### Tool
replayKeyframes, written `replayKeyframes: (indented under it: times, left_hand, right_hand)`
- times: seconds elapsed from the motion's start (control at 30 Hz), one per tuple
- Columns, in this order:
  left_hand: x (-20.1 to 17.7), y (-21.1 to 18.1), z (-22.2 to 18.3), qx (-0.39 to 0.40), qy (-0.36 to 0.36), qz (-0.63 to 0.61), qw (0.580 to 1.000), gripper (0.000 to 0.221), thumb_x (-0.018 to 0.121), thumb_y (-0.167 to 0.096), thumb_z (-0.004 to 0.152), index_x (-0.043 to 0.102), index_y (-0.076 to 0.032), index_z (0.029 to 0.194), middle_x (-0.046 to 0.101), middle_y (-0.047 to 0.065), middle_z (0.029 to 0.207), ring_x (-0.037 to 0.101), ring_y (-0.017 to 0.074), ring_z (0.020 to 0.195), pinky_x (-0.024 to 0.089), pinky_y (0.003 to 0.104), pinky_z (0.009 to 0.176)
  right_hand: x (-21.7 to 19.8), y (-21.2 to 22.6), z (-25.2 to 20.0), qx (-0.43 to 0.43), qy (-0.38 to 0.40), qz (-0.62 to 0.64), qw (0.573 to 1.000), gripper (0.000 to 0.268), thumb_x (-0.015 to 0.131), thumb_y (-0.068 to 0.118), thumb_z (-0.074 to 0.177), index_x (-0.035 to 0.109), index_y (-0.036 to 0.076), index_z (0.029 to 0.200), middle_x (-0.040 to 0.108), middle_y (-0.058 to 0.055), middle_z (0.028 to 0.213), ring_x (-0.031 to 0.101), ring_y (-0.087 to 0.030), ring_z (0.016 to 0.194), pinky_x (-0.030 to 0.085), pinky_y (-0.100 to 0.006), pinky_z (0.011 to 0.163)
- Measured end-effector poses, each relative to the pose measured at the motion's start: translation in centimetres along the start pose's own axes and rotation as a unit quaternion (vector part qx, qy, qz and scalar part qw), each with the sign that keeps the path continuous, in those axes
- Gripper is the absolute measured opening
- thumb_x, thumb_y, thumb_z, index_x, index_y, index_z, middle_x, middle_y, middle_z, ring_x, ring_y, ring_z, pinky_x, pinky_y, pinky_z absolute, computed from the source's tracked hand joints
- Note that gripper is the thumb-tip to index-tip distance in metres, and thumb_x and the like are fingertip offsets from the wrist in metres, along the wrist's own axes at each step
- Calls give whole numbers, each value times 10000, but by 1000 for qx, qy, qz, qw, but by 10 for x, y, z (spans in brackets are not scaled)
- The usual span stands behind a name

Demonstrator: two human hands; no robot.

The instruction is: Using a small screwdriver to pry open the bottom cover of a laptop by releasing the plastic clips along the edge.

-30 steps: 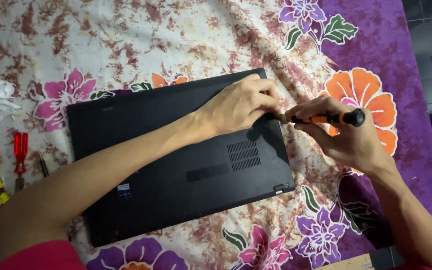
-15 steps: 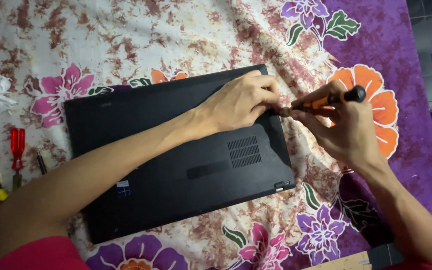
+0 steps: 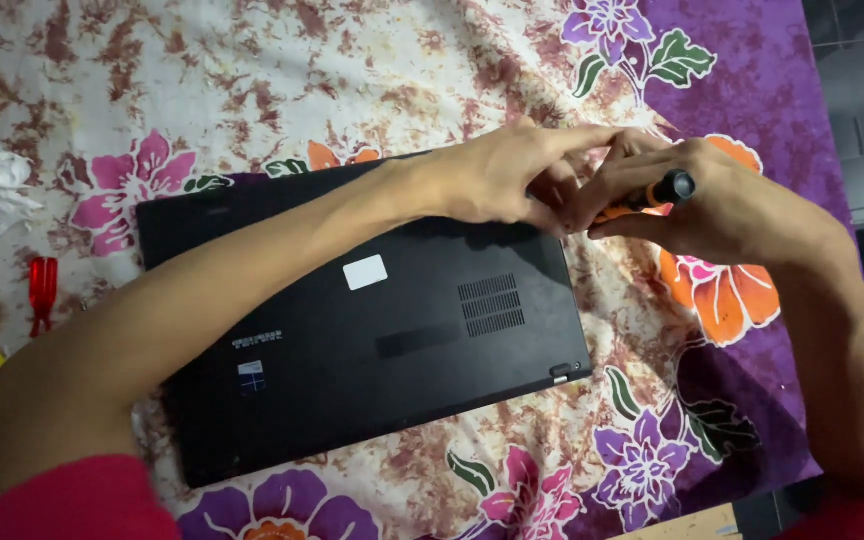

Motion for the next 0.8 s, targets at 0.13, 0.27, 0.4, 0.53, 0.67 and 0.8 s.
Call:
replayKeyframes:
  times: [0.13, 0.27, 0.4, 0.53, 0.67, 0.8]
  left_hand:
    - [11, 15, -1, 87, -82, -2, 993, 1020, 990, -83, 814, 301, -160, 1561, 678, 230, 1425, 844, 310, 1119, 696, 449, 1006]
    - [31, 2, -3, 76, -127, 9, 989, 469, 890, -197, 823, 664, 26, 1168, 796, 137, 961, 812, 212, 796, 675, 336, 809]
    - [40, -9, -5, 54, -182, 66, 980, 149, 833, -37, 810, 707, -47, 889, 671, 89, 845, 679, 180, 650, 612, 287, 596]
    - [55, -4, -1, 21, -237, 95, 967, 168, 817, -9, 802, 682, -26, 900, 614, 77, 851, 548, 176, 657, 487, 291, 542]
    - [49, -16, -2, -19, -238, 121, 963, 205, 772, -59, 838, 573, -94, 811, 562, 48, 823, 506, 165, 644, 450, 303, 528]
    - [14, -35, 2, -43, -52, 88, 994, 311, 782, -157, 894, 602, -66, 1131, 665, 129, 1211, 675, 255, 1095, 560, 395, 951]
  right_hand:
    - [1, -2, -2, -41, 12, 0, 999, 277, 734, 92, 844, 770, 118, 1118, 769, -61, 1172, 748, -276, 1070, 630, -418, 900]
    - [-5, 17, -31, 19, -24, -109, 994, 782, 850, 284, 737, 524, 63, 1412, 673, -101, 1005, 739, -221, 866, 682, -356, 733]
    - [0, 42, -43, 192, -52, -346, 917, 378, 563, 485, 1020, 627, 134, 1144, 698, 50, 727, 614, -139, 489, 455, -328, 426]
    - [10, 50, -40, 368, 82, -486, 788, 611, 226, 628, 1242, 421, 222, 828, 365, 129, 566, 293, -36, 458, 351, -246, 496]
    - [6, 47, -32, 314, 110, -523, 785, 608, 280, 672, 1193, 405, 220, 806, 345, 121, 551, 350, -40, 455, 512, -319, 547]
    - [3, 41, -25, 133, 67, -546, 825, 197, 592, 322, 1030, 550, 143, 1102, 534, 45, 838, 500, -93, 705, 488, -261, 627]
Point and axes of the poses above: each hand's wrist, its own z-axis towards the middle knuckle, its own x-axis out of the palm, y = z × x, the point moved 1 cm from there along z, towards the middle knuckle
